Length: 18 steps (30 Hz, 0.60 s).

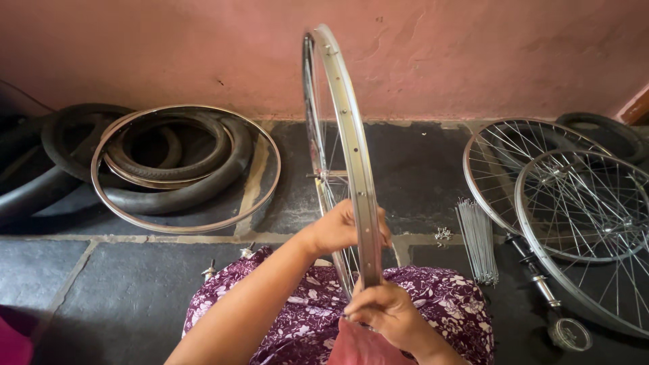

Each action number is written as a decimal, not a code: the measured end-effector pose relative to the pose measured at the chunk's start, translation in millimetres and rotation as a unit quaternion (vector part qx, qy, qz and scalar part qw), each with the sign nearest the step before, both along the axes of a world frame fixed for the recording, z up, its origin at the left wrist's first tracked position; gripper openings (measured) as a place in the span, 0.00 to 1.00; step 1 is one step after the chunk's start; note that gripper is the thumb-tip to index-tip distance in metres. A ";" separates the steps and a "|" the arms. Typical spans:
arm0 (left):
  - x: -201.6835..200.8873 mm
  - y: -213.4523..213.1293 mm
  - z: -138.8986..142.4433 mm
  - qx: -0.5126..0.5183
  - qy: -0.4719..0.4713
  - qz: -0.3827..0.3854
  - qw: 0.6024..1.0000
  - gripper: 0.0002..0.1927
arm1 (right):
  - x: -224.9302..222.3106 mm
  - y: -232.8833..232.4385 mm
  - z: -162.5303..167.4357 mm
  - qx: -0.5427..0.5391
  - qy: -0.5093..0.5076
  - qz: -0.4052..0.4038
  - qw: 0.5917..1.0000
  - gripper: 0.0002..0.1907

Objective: The person installs spokes into a bicycle wheel rim and hub. They repeatedly pick up a spoke, insert it through the hub flange, and thread it into a hole in the rim, then rotate the wheel to continue the process.

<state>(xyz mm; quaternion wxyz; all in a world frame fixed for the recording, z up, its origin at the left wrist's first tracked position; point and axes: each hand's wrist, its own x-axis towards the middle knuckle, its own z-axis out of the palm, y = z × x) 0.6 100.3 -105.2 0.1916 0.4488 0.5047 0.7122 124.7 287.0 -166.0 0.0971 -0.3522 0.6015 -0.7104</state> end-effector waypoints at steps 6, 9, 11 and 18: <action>6.1 -6.4 -19.9 0.030 -0.081 0.147 0.985 0.07 | -4.3 5.2 1.9 -0.013 -0.016 -0.023 1.000 0.04; 3.0 -11.2 -26.0 0.125 -0.083 0.125 0.981 0.09 | -10.6 6.9 14.8 -0.013 -0.055 -0.024 0.998 0.02; 2.3 -13.4 -30.4 0.126 -0.087 0.109 0.982 0.09 | -4.9 17.5 29.3 0.050 -0.035 -0.024 0.998 0.03; 8.7 -15.0 -31.3 0.136 -0.098 0.083 0.982 0.10 | 7.4 32.6 86.4 0.115 0.109 -0.429 0.889 0.06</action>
